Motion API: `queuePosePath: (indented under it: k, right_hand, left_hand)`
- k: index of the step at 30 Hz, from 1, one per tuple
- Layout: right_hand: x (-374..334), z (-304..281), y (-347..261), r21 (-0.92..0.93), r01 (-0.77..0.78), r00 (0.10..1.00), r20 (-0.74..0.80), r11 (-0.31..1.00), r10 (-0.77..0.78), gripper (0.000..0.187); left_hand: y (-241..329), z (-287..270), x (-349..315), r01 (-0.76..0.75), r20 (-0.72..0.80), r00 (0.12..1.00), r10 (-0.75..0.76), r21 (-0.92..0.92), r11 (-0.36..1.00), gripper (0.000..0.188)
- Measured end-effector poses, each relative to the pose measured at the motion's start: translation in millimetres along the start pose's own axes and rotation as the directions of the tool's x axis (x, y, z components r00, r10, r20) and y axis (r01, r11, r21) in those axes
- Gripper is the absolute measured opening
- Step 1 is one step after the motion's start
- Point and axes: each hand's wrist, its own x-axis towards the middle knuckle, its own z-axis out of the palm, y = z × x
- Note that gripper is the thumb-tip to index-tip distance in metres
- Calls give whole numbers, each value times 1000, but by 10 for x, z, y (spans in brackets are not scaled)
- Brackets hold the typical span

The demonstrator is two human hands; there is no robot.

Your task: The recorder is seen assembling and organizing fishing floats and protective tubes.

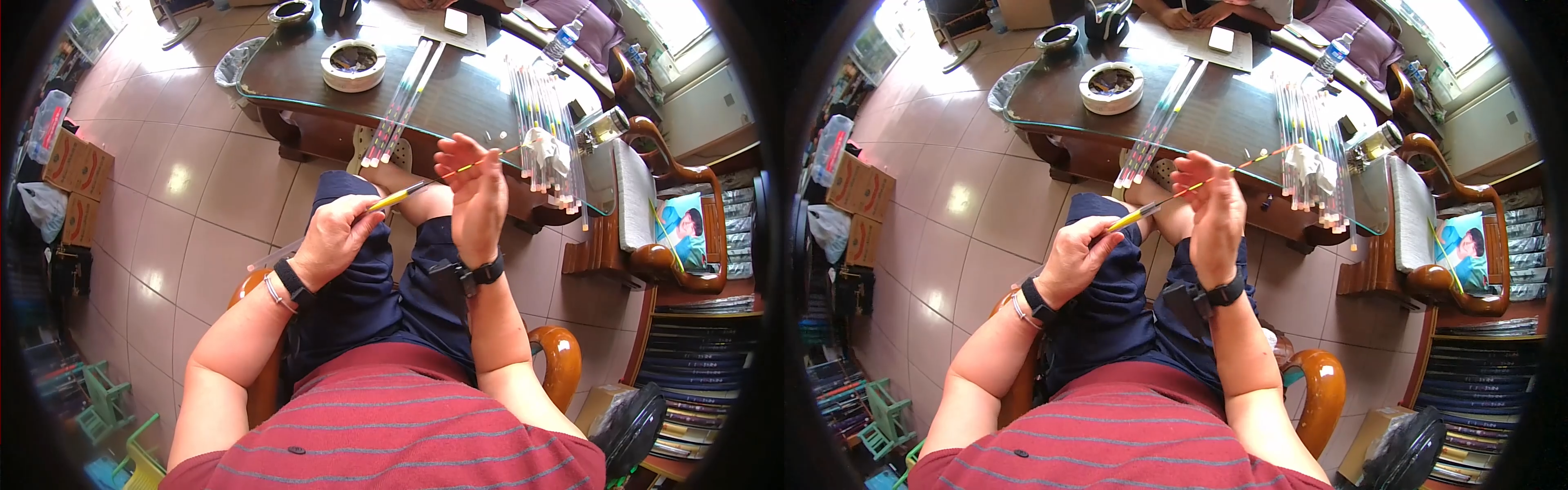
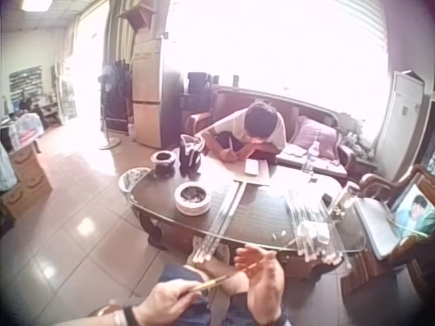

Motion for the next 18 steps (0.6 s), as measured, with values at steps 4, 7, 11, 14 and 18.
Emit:
queuePosePath:
  k: [4,7,11,14,18]
  right_hand:
    - [84,-124,-156,-2,65,989,-134,998,-65,52]
    - [251,-321,-234,-50,129,968,-209,990,-137,43]
    - [720,-1060,-67,-550,105,923,-255,828,-286,26]
    - [1135,-1921,310,-889,-20,961,-143,457,-236,23]
    - [1373,-2029,505,-997,54,979,64,-59,-193,33]
  left_hand:
    - [5,-2,4,-5,8,1000,5,-31,999,20]
    - [20,-17,4,13,26,1000,-12,-47,999,18]
    - [23,-28,1,15,22,1000,-13,-55,998,18]
    - [32,-18,19,44,25,999,-43,-63,997,18]
    - [57,-30,25,31,16,999,-30,-44,999,18]
